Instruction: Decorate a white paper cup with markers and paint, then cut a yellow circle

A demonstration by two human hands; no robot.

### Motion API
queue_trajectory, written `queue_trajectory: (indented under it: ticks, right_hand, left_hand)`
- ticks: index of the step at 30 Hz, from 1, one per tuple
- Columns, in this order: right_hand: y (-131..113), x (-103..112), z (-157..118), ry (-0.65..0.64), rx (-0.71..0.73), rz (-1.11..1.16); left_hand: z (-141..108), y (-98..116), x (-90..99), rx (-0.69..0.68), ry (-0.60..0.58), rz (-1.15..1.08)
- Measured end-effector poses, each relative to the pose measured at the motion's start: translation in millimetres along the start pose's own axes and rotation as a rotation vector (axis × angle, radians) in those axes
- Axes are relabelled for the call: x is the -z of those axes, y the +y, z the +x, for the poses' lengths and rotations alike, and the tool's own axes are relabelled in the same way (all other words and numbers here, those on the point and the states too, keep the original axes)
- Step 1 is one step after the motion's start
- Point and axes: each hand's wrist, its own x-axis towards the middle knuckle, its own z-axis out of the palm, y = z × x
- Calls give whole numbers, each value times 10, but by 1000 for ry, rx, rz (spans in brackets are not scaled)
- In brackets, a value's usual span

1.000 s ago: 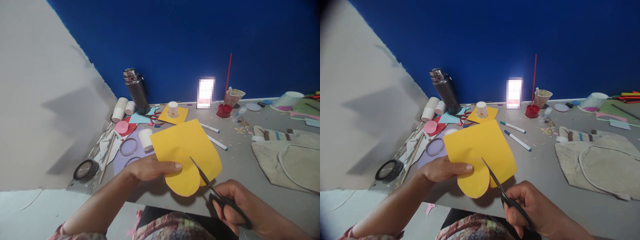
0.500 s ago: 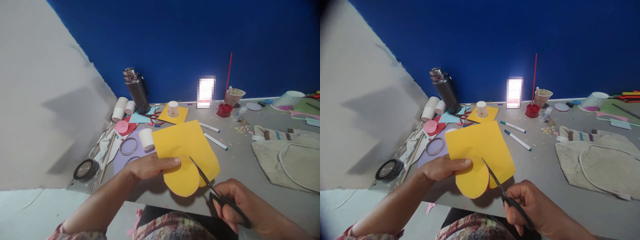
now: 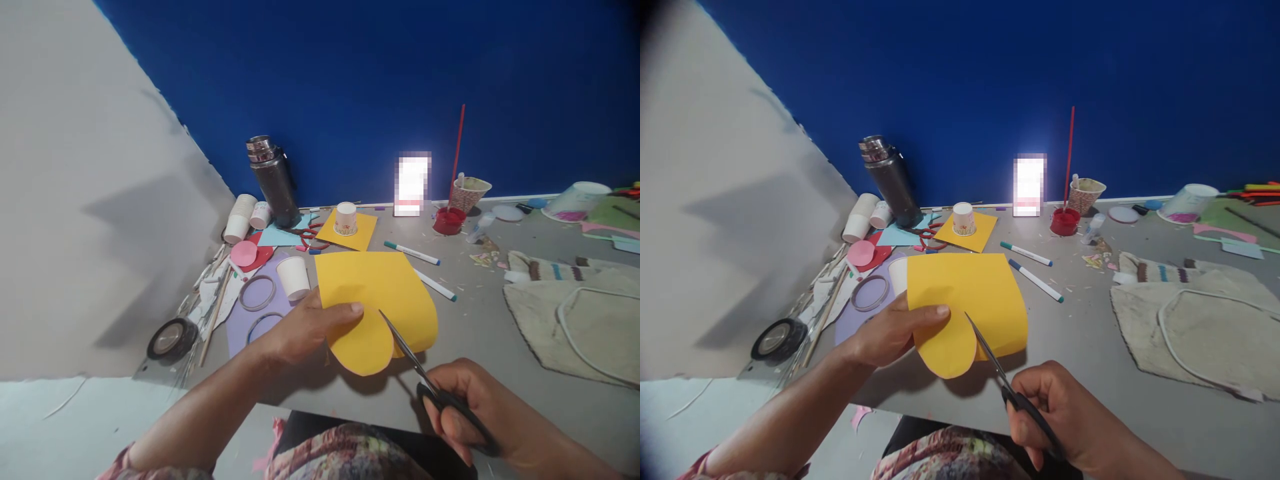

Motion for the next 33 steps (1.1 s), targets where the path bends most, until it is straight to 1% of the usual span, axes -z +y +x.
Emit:
queue_trajectory:
  ticks: [6,10,14,18,21,27,33]
  right_hand:
    - [72,-6,16,10,11,9]
    - [117,8,35,8,20,24]
    - [61,26,67,5,20,8]
    - [-69,61,108,-16,-4,-23]
    - [-122,112,139,-14,-27,-51]
    - [-48,246,212,-46,-87,-70]
    - [-50,282,275,-49,-144,-69]
  left_hand:
    - [26,8,-9,42,38,-24]
    - [49,7,4,42,21,-61]
    - [73,3,35,37,24,-90]
    - [107,-10,78,31,32,-115]
    - [141,-21,107,35,30,-121]
    - [186,-32,158,69,48,-124]
    - [217,-47,235,62,7,-107]
